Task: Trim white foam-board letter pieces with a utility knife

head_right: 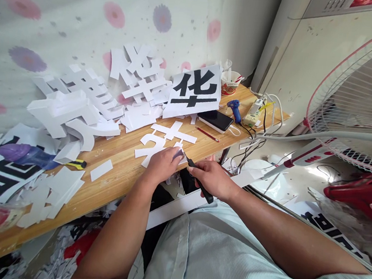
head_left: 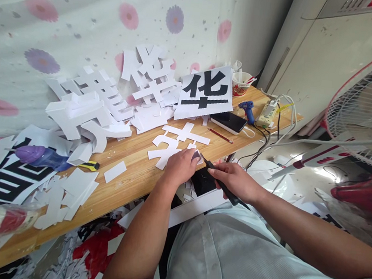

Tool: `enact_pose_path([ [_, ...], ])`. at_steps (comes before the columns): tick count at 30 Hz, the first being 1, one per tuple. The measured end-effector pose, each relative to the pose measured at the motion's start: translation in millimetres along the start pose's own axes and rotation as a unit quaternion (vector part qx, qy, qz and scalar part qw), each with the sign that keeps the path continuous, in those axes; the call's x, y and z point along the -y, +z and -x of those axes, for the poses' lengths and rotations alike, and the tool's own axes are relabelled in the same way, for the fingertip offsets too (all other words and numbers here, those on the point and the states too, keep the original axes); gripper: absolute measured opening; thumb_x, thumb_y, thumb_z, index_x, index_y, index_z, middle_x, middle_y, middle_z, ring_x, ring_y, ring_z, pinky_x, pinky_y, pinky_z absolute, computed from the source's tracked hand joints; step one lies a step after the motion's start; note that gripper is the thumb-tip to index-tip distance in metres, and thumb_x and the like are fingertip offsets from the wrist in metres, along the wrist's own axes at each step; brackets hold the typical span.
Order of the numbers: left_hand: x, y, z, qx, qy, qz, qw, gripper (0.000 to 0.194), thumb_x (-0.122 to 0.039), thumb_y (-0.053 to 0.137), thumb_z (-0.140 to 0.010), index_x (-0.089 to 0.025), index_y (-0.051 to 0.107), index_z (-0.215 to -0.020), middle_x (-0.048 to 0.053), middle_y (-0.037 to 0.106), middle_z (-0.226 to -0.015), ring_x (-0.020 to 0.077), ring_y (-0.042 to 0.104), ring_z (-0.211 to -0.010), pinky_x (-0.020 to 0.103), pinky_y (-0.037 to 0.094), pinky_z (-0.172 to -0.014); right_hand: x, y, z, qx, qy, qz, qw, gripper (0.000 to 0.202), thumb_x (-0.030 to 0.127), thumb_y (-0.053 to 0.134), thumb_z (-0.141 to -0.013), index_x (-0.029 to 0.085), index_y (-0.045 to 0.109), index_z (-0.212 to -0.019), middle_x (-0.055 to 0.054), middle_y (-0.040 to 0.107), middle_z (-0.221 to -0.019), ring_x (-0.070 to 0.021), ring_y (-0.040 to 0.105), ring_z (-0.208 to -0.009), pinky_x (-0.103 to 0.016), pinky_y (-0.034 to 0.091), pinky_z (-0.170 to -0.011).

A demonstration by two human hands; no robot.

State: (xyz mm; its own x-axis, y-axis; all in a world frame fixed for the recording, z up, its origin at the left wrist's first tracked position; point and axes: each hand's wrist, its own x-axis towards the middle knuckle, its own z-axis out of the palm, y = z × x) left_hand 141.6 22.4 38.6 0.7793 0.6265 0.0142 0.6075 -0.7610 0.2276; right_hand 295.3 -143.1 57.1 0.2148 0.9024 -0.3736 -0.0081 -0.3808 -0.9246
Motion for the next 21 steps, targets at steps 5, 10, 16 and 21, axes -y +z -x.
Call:
enact_pose_path([
  [5,0.1,-0.5,-0.1,-0.001,0.002,0.001,1.0,0.031,-0.036,0.053,-0.112,-0.026,0.067,-0.138,0.01,0.079,-0.128,0.0308,0.075,-0.116,0.04,0.056,-0.096,-4.6,1.7,-4.2,-0.004,-0.003,-0.008,1.0,0.045,0.056,0.07,-0.097,0.022,0.062,-0.07,-0.001,0.064,-0.063,-0.0134,0.055,-0.044,-0.026,0.052,-0.037],
  [10,-0.2,-1.9,-0.3,0.014,-0.005,0.0,1.0,0.034,-0.038,0.052,-0.112,-0.026,0.065,-0.142,0.009,0.078,-0.133,0.0302,0.074,-0.12,0.038,0.054,-0.097,-2.6,2.1,-1.5,-0.002,0.001,-0.004,1.0,0.044,0.054,0.071,-0.097,0.021,0.061,-0.07,0.0,0.063,-0.063,-0.0121,0.055,-0.043,-0.024,0.051,-0.038],
  [16,-2.4,-4.2,-0.2,0.019,-0.005,-0.007,1.0,0.029,-0.038,0.052,-0.113,-0.027,0.066,-0.135,0.008,0.079,-0.127,0.0288,0.074,-0.117,0.037,0.053,-0.095,-4.8,3.2,-5.3,-0.006,0.011,0.0,1.0,0.039,0.049,0.068,-0.098,0.021,0.06,-0.071,0.001,0.062,-0.063,-0.0125,0.056,-0.042,-0.024,0.051,-0.037],
  [21,-1.8,-3.7,-0.1,0.02,-0.005,-0.004,1.0,0.03,-0.038,0.052,-0.113,-0.027,0.066,-0.137,0.009,0.078,-0.129,0.0287,0.073,-0.119,0.036,0.052,-0.097,-5.2,2.1,-3.0,-0.003,0.003,0.001,1.0,0.04,0.049,0.067,-0.099,0.021,0.061,-0.071,0.001,0.062,-0.063,-0.0125,0.055,-0.042,-0.025,0.051,-0.038],
])
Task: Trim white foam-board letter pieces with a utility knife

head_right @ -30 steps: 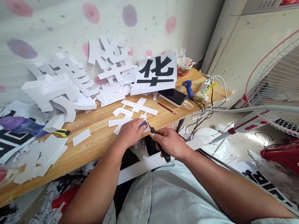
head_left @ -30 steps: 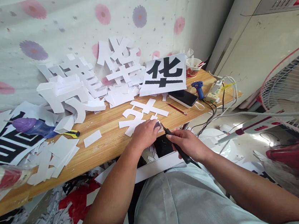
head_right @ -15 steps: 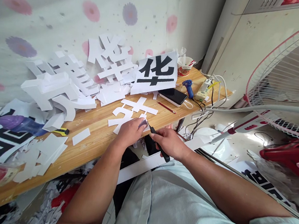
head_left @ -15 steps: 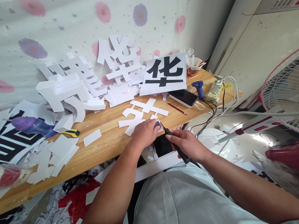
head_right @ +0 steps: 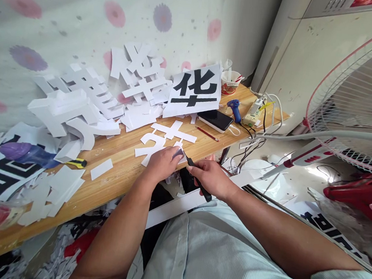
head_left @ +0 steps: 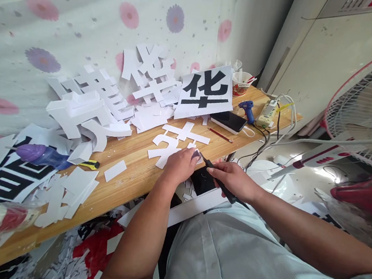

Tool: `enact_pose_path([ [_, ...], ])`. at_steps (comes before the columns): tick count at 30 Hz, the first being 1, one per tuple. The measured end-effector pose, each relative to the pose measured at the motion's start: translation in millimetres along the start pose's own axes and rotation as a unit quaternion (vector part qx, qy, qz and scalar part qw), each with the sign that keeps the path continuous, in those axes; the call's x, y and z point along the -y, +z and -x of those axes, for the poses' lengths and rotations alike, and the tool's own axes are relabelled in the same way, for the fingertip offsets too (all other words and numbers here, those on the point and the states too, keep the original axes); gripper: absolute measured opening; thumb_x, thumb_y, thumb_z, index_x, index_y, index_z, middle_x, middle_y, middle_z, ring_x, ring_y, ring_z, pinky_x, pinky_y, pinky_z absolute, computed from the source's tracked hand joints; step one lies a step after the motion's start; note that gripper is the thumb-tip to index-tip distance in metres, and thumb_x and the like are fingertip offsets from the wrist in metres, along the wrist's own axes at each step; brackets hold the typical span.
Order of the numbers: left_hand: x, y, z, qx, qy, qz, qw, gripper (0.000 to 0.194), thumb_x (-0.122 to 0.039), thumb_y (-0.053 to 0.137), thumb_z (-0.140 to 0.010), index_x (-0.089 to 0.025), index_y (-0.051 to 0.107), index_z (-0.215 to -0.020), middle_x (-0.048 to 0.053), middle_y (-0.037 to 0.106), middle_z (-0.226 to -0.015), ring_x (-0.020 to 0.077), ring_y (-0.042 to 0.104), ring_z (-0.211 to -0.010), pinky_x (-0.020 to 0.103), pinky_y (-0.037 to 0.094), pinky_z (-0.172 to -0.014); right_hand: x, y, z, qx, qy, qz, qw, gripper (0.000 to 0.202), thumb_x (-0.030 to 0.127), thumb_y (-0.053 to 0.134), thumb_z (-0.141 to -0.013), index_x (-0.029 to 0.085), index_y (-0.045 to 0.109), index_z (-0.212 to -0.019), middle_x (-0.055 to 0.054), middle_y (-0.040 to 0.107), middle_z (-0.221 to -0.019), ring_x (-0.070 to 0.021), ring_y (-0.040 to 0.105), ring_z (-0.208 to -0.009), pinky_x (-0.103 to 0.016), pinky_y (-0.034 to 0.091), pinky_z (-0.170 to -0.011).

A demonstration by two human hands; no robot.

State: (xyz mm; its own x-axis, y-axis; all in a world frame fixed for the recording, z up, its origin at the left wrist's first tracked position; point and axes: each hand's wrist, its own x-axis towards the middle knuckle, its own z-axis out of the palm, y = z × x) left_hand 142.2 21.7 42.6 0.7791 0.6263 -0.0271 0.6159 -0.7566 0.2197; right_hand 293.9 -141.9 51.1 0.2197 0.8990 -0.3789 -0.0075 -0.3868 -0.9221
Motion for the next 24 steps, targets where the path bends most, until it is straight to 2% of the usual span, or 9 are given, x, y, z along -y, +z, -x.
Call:
enact_pose_path([
  [13,2.9,2.5,-0.3,-0.007,0.008,0.003,1.0,0.035,-0.039,0.052,-0.113,-0.026,0.064,-0.144,0.01,0.077,-0.136,0.0282,0.072,-0.125,0.035,0.053,-0.1,-0.4,0.3,-0.4,-0.009,-0.001,0.009,1.0,0.039,0.046,0.066,-0.099,0.021,0.06,-0.07,0.001,0.06,-0.061,-0.0131,0.055,-0.04,-0.025,0.047,-0.036],
  [24,3.0,2.1,-0.4,-0.012,0.015,0.001,1.0,0.034,-0.039,0.053,-0.113,-0.025,0.066,-0.141,0.009,0.078,-0.134,0.0285,0.073,-0.124,0.036,0.054,-0.099,-4.7,2.1,-0.1,0.002,-0.001,-0.007,1.0,0.037,0.05,0.068,-0.097,0.021,0.059,-0.074,0.002,0.06,-0.065,-0.012,0.054,-0.042,-0.024,0.049,-0.036],
])
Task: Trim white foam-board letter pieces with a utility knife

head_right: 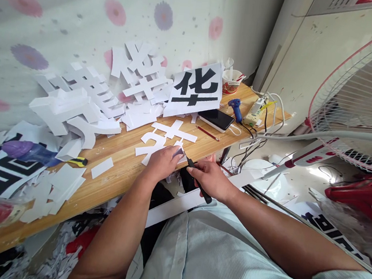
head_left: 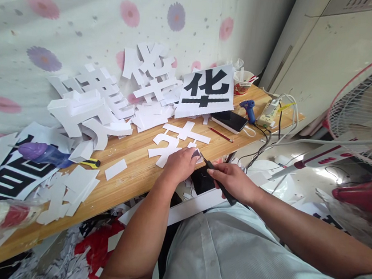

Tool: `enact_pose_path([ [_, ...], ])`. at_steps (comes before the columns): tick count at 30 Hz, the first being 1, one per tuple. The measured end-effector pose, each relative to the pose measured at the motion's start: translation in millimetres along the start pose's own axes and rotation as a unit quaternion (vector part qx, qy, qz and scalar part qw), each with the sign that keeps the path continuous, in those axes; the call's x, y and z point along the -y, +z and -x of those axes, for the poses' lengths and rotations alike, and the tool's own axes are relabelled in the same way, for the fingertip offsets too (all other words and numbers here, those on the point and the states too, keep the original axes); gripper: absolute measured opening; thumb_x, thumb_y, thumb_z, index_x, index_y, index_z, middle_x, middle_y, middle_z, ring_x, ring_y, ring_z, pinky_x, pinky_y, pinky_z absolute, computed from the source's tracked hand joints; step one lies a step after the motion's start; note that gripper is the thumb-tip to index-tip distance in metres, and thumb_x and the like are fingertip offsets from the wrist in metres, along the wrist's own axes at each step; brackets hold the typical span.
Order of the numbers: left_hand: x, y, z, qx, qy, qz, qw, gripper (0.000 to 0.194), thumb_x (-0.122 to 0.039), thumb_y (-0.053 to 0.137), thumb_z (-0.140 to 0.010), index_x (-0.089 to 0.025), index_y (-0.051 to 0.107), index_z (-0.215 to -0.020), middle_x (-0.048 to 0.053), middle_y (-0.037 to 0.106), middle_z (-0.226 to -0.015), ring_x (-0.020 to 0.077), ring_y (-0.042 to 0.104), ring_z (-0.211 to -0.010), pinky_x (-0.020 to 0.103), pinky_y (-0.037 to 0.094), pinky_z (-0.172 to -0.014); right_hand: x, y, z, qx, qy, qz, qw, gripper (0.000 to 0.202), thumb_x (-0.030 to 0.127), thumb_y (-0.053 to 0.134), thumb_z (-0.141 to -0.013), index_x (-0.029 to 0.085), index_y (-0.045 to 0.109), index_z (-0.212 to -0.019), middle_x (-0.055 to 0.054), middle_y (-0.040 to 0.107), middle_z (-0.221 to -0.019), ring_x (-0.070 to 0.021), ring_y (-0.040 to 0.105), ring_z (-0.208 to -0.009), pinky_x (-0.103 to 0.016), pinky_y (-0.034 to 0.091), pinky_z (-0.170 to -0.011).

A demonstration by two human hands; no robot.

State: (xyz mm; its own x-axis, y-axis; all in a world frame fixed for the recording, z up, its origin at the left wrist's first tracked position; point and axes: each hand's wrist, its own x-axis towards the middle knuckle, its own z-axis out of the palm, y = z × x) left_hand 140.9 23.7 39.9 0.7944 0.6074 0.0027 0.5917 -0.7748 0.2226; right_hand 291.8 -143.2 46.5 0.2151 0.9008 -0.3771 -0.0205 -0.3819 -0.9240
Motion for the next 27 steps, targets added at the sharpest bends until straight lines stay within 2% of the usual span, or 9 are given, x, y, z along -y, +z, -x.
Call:
enact_pose_path([
  [9,-0.3,-0.4,-0.6,0.004,-0.004,0.001,1.0,0.039,-0.039,0.052,-0.114,-0.025,0.063,-0.147,0.01,0.076,-0.14,0.0279,0.071,-0.129,0.036,0.054,-0.104,-0.7,1.1,-1.6,-0.003,0.005,0.003,1.0,0.035,0.047,0.068,-0.097,0.021,0.059,-0.076,0.003,0.06,-0.063,-0.0115,0.054,-0.041,-0.023,0.049,-0.036],
  [27,-1.8,-2.9,-0.7,0.008,-0.008,0.013,1.0,0.037,-0.041,0.052,-0.113,-0.026,0.066,-0.144,0.01,0.076,-0.138,0.0281,0.071,-0.128,0.037,0.054,-0.105,0.9,0.4,1.6,-0.003,0.008,-0.001,1.0,0.034,0.049,0.07,-0.095,0.021,0.061,-0.078,0.003,0.059,-0.063,-0.0112,0.052,-0.043,-0.023,0.05,-0.037],
])
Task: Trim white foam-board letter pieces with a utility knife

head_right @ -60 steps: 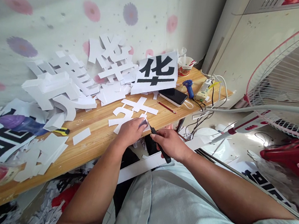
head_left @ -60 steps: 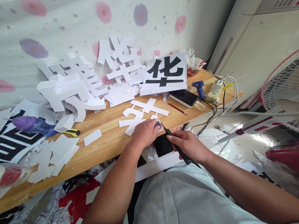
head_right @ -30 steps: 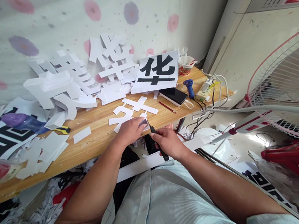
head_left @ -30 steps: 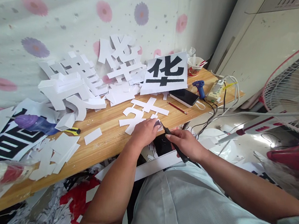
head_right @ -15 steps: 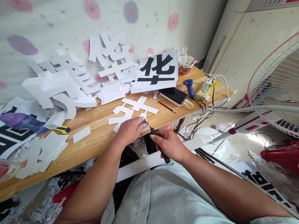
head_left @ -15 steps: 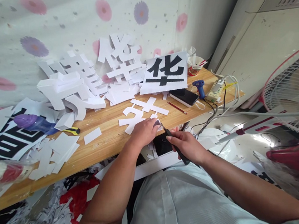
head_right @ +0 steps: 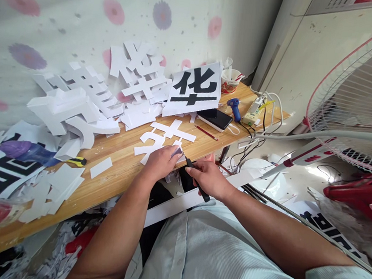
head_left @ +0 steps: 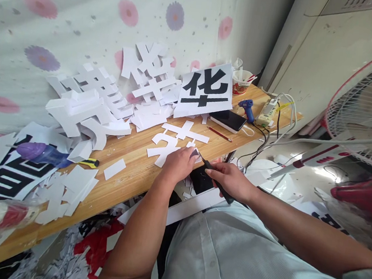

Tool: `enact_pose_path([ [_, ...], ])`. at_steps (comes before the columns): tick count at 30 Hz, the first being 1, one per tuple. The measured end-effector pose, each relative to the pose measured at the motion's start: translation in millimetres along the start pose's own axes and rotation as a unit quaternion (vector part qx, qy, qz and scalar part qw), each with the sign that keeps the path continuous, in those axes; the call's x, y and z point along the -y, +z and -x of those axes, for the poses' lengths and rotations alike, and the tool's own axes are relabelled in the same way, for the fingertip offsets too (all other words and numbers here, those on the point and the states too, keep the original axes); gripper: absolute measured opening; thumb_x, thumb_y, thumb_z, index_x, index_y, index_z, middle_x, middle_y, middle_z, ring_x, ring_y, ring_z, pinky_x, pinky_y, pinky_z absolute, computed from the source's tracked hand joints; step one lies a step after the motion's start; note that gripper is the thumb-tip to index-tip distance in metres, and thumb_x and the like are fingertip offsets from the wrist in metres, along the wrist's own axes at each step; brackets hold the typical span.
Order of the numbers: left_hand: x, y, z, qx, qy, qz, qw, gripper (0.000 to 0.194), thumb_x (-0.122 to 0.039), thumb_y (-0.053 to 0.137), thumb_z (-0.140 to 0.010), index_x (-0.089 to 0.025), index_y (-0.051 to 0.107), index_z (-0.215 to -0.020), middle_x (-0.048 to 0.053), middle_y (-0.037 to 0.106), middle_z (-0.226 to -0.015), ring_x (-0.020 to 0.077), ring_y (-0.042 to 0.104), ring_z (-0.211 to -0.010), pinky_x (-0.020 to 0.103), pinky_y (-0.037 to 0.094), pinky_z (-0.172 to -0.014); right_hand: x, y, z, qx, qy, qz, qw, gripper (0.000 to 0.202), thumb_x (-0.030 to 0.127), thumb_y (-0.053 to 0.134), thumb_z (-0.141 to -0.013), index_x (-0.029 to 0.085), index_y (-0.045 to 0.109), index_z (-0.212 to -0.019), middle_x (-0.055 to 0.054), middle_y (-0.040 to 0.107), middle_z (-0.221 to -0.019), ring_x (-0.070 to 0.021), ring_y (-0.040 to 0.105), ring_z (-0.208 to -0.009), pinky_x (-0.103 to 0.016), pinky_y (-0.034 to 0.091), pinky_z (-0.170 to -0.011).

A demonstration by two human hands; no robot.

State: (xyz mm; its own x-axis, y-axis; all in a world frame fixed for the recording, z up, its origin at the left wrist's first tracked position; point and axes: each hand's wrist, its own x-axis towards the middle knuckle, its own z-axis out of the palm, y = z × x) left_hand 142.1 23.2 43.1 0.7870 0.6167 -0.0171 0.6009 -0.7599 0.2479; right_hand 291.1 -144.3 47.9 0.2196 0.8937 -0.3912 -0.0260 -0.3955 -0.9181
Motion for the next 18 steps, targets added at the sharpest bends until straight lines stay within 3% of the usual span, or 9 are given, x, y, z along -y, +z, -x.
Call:
enact_pose_path([
  [18,-2.6,-2.8,0.6,0.001,0.001,-0.011,1.0,0.025,-0.041,0.053,-0.113,-0.028,0.069,-0.127,0.008,0.079,-0.125,0.0267,0.073,-0.119,0.035,0.052,-0.096,-0.2,3.9,-0.3,-0.006,0.009,0.002,1.0,0.029,0.047,0.069,-0.095,0.022,0.063,-0.081,0.005,0.058,-0.061,-0.012,0.051,-0.04,-0.025,0.048,-0.036],
])
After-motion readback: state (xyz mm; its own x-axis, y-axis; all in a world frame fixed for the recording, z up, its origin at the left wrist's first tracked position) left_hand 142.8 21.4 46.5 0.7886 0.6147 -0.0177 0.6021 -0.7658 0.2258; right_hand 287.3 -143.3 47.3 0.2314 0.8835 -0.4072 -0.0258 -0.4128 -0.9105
